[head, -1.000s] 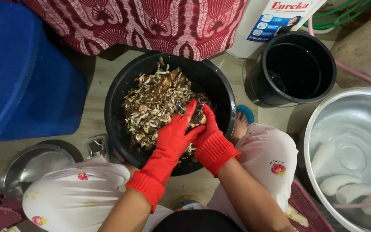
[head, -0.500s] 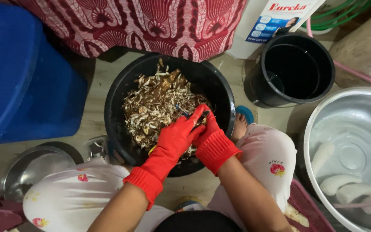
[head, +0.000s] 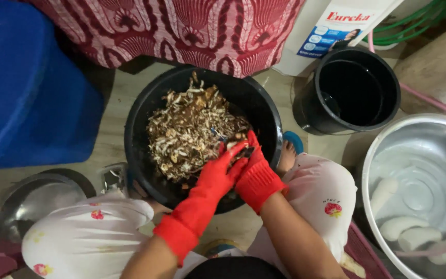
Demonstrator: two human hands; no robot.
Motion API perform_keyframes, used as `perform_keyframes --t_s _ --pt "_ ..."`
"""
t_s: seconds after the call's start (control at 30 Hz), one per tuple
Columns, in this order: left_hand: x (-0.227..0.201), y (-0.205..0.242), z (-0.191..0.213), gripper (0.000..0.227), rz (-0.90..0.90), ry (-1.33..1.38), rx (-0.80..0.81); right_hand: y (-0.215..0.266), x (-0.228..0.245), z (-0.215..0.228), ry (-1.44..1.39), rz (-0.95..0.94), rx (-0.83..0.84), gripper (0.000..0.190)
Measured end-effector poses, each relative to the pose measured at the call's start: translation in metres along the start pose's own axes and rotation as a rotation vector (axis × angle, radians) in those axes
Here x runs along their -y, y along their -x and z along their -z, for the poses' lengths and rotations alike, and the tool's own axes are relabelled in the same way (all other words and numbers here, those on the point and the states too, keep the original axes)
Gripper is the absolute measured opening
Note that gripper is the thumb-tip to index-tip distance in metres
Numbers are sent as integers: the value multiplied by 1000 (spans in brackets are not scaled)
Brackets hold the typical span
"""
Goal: Peeling the outer skin of a cassava root using a hand peeler over a bucket.
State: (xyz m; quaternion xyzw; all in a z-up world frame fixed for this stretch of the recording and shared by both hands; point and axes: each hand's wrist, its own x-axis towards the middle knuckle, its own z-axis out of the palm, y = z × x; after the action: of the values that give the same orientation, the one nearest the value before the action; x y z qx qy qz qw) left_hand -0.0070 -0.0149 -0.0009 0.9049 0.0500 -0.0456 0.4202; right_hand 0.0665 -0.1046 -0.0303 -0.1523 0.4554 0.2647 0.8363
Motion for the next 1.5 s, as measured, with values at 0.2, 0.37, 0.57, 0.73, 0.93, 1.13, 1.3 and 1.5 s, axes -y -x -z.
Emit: perform_keyframes --t_s 0.2,0.37,0.57,0.73,0.93,1.13,1.3,1.5 --pt "42 3 29 59 532 597 -262 -11 18 0 -153 -87 -68 59" --pt "232 -12 -47 66 817 591 -256 -23 25 7 -181 -47 -162 49" --pt "277 -31 -62 75 799 306 -42 -21 38 20 -198 37 -228 50" --pt "268 -84 -54 66 666 -246 -103 -22 44 26 -181 104 -251 50" --pt "218 -123 -122 34 352 -317 -70 -6 38 12 -220 143 -285 51" --pt "258 -135 -277 59 704 237 71 8 33 -3 -140 200 -307 56" --pt "242 -147 -270 77 775 259 57 6 37 4 -51 216 -344 30" --pt "209 -117 -206 47 771 189 -59 10 36 -7 -104 141 -240 49"
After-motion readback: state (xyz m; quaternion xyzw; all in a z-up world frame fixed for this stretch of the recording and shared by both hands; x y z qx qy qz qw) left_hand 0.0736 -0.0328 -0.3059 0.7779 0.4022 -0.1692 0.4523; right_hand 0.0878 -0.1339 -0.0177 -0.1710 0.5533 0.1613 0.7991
